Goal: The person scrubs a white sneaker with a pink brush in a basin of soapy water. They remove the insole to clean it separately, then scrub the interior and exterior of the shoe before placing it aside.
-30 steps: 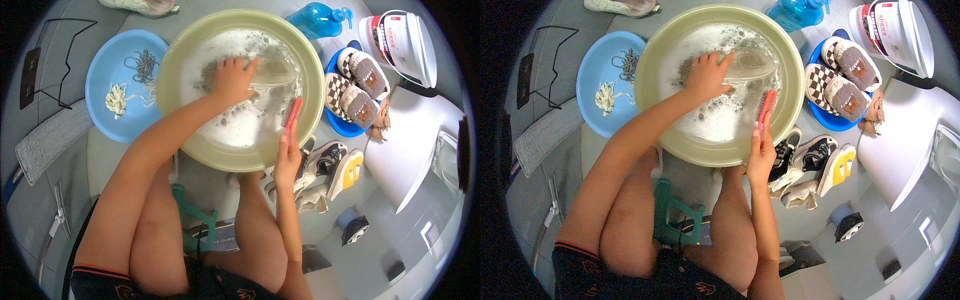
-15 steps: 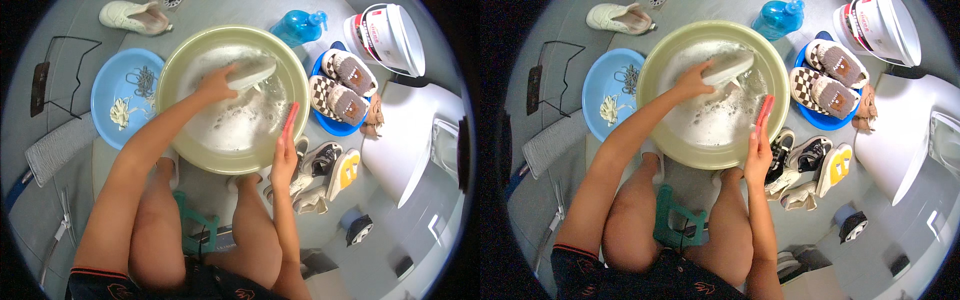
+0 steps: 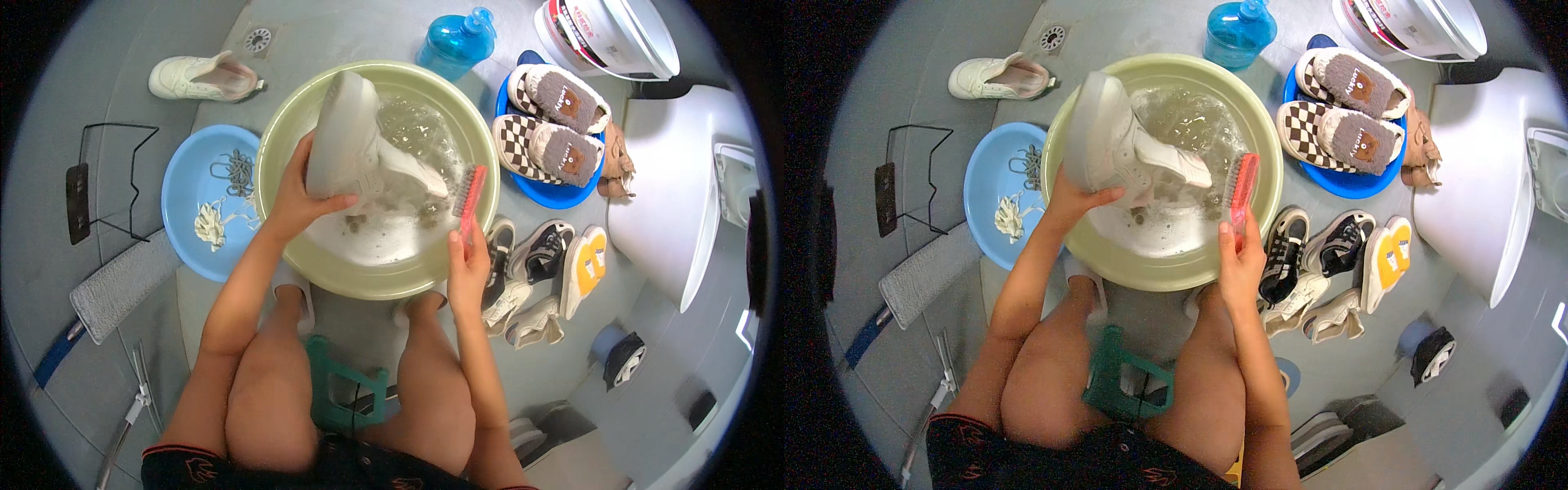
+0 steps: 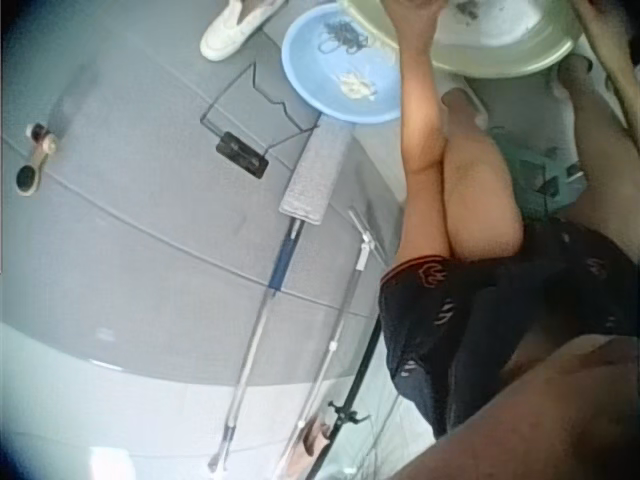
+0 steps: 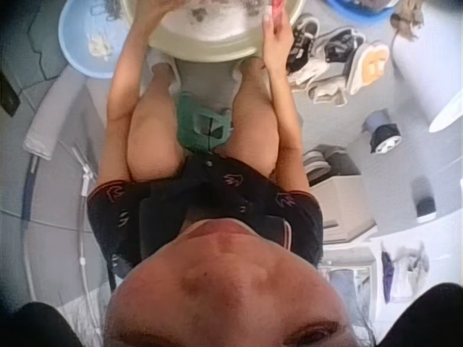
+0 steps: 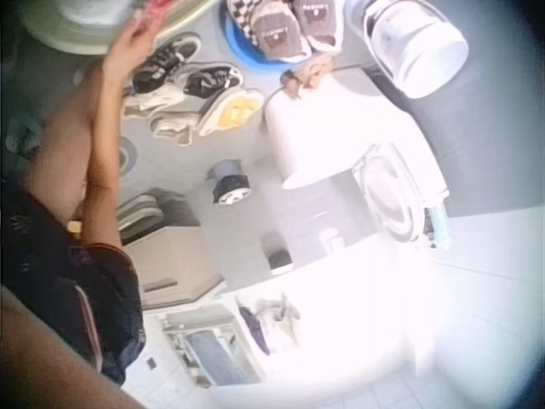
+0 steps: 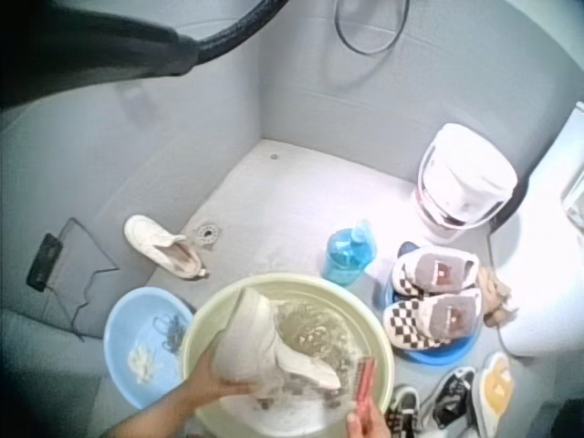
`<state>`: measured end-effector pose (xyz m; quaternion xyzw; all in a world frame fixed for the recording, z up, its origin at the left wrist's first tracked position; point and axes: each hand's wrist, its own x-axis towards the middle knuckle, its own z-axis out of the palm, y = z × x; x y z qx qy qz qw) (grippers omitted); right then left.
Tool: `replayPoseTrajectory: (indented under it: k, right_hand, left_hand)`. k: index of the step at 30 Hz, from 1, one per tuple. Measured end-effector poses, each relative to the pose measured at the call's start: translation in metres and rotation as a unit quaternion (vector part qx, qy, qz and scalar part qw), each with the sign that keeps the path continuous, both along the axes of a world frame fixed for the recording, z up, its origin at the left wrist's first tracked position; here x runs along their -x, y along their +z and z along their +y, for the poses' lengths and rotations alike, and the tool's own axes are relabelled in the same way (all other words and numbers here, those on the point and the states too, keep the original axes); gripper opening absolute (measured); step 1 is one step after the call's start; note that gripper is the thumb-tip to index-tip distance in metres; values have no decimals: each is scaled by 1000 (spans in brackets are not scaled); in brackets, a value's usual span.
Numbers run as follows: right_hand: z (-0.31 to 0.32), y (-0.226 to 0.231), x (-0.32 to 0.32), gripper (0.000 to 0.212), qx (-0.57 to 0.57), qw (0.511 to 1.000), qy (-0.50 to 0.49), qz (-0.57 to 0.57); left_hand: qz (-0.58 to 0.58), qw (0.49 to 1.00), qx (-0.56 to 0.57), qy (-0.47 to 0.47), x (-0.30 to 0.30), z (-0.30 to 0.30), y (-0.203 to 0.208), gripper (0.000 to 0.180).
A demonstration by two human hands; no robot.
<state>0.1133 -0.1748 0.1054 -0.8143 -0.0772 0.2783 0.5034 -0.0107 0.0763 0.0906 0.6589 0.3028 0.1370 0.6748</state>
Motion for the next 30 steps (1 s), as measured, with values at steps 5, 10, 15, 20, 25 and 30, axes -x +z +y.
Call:
replayPoseTrajectory:
  k: [5,10,15,20,25,30]
  right_hand:
    - [-11,-16,0,44,-22,999,-24,23]
    - [-13,-14,-3,37,0,999,-39,-8]
    - [-16,-17,-2,36,-4,998,-56,-26]
    - [-21,-18,-2,36,15,999,-47,-19]
    - [-17,-16,-3,37,3,999,-42,-23]
    - [-20,-24,-3,37,-34,998,-50,-34]
  left_hand:
    - [88,957,-275,-27,-19,-12,16,99]
    - [212,861,-458,-67,-42,-25,-2,96]
    - [318,799,-494,-132,-56,-40,-47,97]
    - [345,774,-499,-179,-50,-53,-92,103]
    - [367,729,-528,-234,-54,-72,-137,94]
    - [335,777,-472,-249,-62,-68,-143,88]
